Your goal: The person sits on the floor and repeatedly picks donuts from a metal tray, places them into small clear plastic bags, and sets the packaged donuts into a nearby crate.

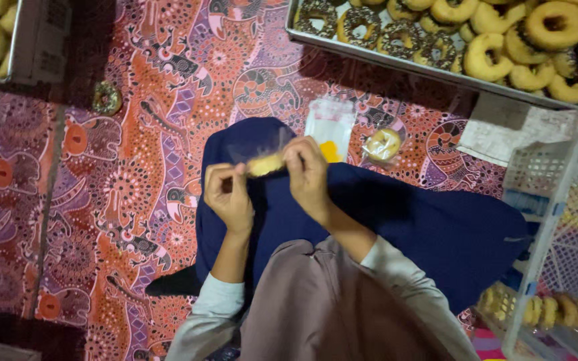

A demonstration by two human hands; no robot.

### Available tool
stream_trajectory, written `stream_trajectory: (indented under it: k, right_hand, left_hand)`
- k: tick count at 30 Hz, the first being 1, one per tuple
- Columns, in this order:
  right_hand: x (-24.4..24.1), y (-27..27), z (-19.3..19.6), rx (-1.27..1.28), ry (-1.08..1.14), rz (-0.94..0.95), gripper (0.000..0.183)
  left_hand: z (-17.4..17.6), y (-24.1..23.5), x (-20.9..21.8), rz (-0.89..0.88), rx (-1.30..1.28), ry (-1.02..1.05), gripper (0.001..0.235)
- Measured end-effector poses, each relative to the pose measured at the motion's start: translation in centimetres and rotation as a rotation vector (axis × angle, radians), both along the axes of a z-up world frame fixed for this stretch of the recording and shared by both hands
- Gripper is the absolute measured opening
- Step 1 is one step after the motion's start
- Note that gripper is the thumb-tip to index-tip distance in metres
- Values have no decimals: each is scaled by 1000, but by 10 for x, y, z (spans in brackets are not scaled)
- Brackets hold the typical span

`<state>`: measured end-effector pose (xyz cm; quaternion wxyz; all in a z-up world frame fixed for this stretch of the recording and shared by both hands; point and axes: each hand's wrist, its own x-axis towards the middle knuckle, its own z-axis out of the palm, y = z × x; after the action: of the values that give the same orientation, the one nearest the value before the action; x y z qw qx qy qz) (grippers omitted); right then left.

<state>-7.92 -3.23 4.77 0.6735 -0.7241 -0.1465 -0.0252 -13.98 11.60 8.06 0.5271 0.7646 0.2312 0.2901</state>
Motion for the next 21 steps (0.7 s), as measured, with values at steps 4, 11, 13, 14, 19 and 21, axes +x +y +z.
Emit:
stream_trajectory:
  k: [4, 11, 13, 14, 19, 21]
  right_hand:
    - [2, -3, -34, -143, 224, -41, 13]
    - [16, -116, -68, 23, 694, -30, 31]
    - [16, -151, -72, -658, -121, -100, 33]
    - [19, -160, -76, -463, 58, -231, 35]
    - [46, -178, -103, -975, -203, -616, 24]
    - [49, -179, -108, -590, 51, -733, 25]
  left_hand:
    - [-2, -10, 15, -59, 87, 293, 24]
    - [-32, -89, 47, -466, 223, 13, 9]
    - [-53, -125, 62, -481, 128, 86, 9]
    - [-67, -141, 72, -472, -24, 138, 12]
    - [-141, -208, 142, -557, -142, 247, 43]
    - [-163, -221, 138, -591, -18, 373, 45]
